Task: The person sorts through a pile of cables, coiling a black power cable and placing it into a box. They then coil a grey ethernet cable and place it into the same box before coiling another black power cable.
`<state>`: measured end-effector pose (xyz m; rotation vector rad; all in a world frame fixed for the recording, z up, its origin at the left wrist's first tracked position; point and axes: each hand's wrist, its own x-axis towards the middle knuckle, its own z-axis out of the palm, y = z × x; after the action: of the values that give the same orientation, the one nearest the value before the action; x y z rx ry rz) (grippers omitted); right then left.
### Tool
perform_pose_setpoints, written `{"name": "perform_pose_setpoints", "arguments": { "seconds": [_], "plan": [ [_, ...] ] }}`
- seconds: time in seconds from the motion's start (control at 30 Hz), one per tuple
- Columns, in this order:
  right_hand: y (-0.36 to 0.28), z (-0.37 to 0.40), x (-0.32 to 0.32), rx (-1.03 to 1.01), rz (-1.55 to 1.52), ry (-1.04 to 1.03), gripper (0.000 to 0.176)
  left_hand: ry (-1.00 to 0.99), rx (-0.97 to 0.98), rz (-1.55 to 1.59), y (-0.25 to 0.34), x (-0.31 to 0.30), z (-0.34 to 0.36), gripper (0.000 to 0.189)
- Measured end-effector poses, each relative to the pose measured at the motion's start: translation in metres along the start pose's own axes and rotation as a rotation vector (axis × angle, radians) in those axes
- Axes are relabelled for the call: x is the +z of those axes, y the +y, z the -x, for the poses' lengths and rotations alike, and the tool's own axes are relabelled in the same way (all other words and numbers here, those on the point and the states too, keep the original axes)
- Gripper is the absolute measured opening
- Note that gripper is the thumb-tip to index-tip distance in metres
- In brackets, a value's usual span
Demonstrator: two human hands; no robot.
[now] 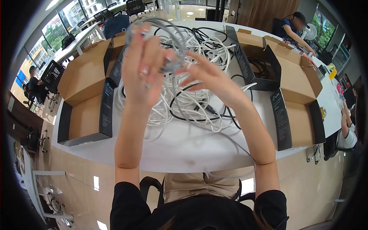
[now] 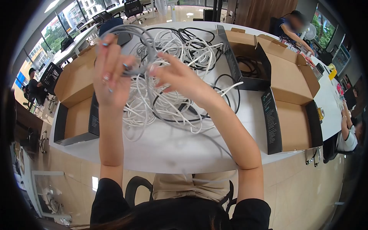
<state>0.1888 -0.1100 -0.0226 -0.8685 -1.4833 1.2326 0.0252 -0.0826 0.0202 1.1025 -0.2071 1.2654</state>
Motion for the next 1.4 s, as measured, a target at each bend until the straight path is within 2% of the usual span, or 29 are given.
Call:
{"name": "perform_pose_setpoints", "arguments": {
  "seconds": [0.07,0.1,0.17,0.2,0.23,0.33,0.4,0.47,0.53,0.63,0.73,0.83,0.93,1.0,1.13,1.27,1.4],
  "plan": [
    [0.001,0.006,0.003,0.035,0.292,-0.231,0.071,0.068,0.116,-0.047,0.013,-0.011,-0.004,0.022],
    [-0.002,0.011,0.008,0.106,0.341,-0.273,0.079,0.117,0.197,-0.133,0.016,-0.016,-0.006,0.021],
    [0.004,0.017,0.018,-0.031,0.674,-0.271,0.080,0.212,0.357,-0.306,0.022,-0.025,-0.011,0.021],
    [0.008,0.020,0.024,-0.102,0.839,-0.267,0.081,0.226,0.367,-0.342,0.026,-0.027,-0.012,0.021],
    [0.013,0.021,0.029,-0.068,0.828,-0.256,0.072,0.239,0.376,-0.378,0.030,-0.028,-0.013,0.021],
    [0.015,0.027,0.045,-0.326,1.152,-0.147,0.057,0.248,0.391,-0.438,0.038,-0.036,-0.016,0.021],
    [0.005,0.030,0.055,-0.565,1.450,0.029,0.046,0.250,0.394,-0.448,0.040,-0.041,-0.016,0.021],
    [0.000,0.037,0.062,-0.513,1.522,-0.001,0.039,0.238,0.405,-0.469,0.040,-0.043,-0.016,0.022],
    [-0.001,0.048,0.066,-0.174,1.365,-0.241,0.036,0.232,0.408,-0.479,0.039,-0.041,-0.016,0.023],
    [0.029,0.050,0.070,-0.179,1.562,-0.251,0.010,0.204,0.406,-0.470,0.037,-0.039,-0.016,0.023],
    [0.051,0.044,0.074,-0.272,1.667,-0.175,0.010,0.214,0.436,-0.540,0.037,-0.041,-0.016,0.022],
    [0.054,0.037,0.064,-0.283,1.824,-0.111,0.025,0.225,0.448,-0.507,0.041,-0.039,-0.015,0.019],
    [0.064,0.026,0.051,-0.276,1.785,-0.166,0.023,0.203,0.493,-0.511,0.049,-0.041,-0.013,0.018],
    [0.065,0.025,0.042,-0.337,1.771,-0.155,0.013,0.187,0.508,-0.488,0.058,-0.045,-0.012,0.018],
    [0.081,0.022,0.050,-0.378,1.828,-0.068,0.010,0.197,0.551,-0.512,0.061,-0.040,-0.008,0.017],
    [0.081,0.014,0.041,-0.436,1.626,-0.069,0.009,0.222,0.547,-0.572,0.058,-0.038,-0.009,0.018],
    [0.046,0.015,0.018,-0.434,1.379,-0.170,0.010,0.209,0.516,-0.742,0.054,-0.046,-0.012,0.021]
  ]
}}
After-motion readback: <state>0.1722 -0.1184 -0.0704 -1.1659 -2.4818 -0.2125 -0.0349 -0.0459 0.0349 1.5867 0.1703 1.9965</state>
